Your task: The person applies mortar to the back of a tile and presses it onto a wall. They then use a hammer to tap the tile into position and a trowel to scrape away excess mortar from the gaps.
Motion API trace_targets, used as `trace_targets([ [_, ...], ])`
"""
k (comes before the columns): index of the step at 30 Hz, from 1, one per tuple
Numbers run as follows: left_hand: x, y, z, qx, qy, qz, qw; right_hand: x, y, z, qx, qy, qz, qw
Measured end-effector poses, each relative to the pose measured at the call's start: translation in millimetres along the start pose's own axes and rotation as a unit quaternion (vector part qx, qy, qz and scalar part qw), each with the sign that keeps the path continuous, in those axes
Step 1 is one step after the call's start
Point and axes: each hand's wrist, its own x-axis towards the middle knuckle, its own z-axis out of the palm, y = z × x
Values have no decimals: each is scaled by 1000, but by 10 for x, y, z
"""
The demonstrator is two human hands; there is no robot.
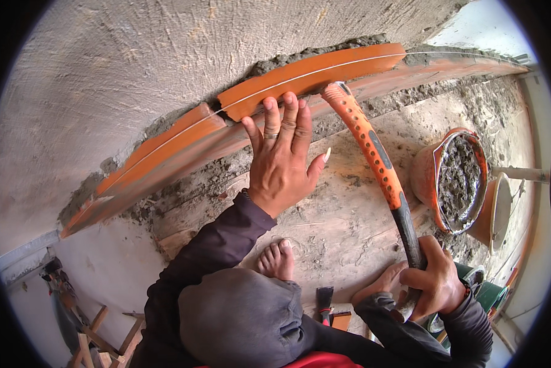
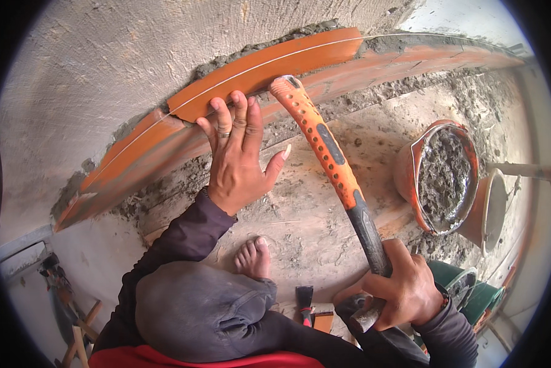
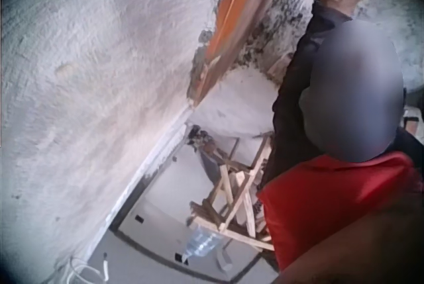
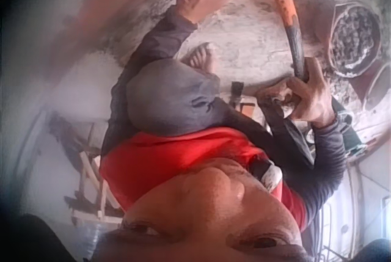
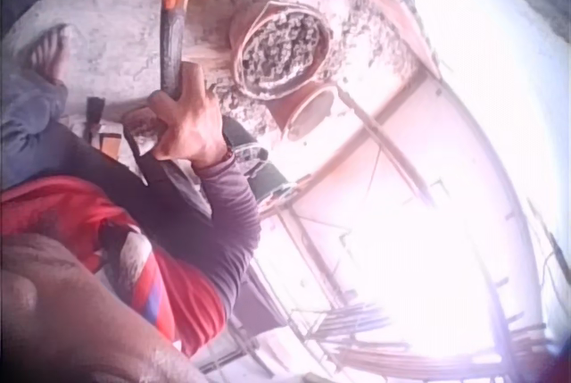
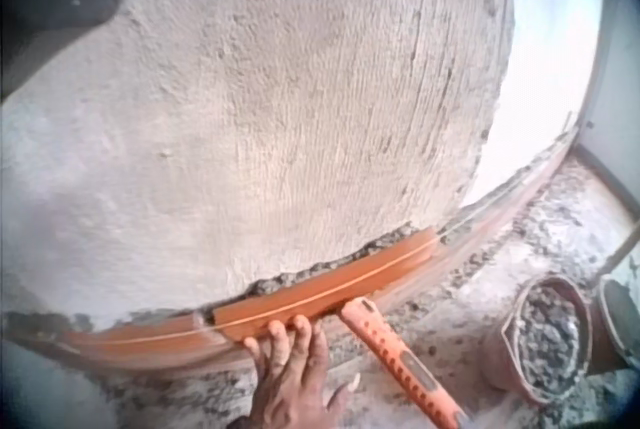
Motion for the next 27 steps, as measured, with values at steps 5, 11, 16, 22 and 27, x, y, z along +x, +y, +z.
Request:
trace_targets([
  [5,-35,-61,-8,19,-5,-5,1000,124,-36,-2,-20,-18,-10,1000],
  [11,-52,-96,-16,8,-4,5,1000,23,9,-124,-22,-10,1,1000],
  [16,-78,-148,-32,23,3,3,1000,91,-50,-108,-37,-8,-22,999],
  [22,-74,-180,-7,35,8,14,999,105,-41,-197,-57,-7,-20,998],
  [27,-111,-185,-54,25,-5,10,1000,45,9,-142,-37,6,-20,999],
])
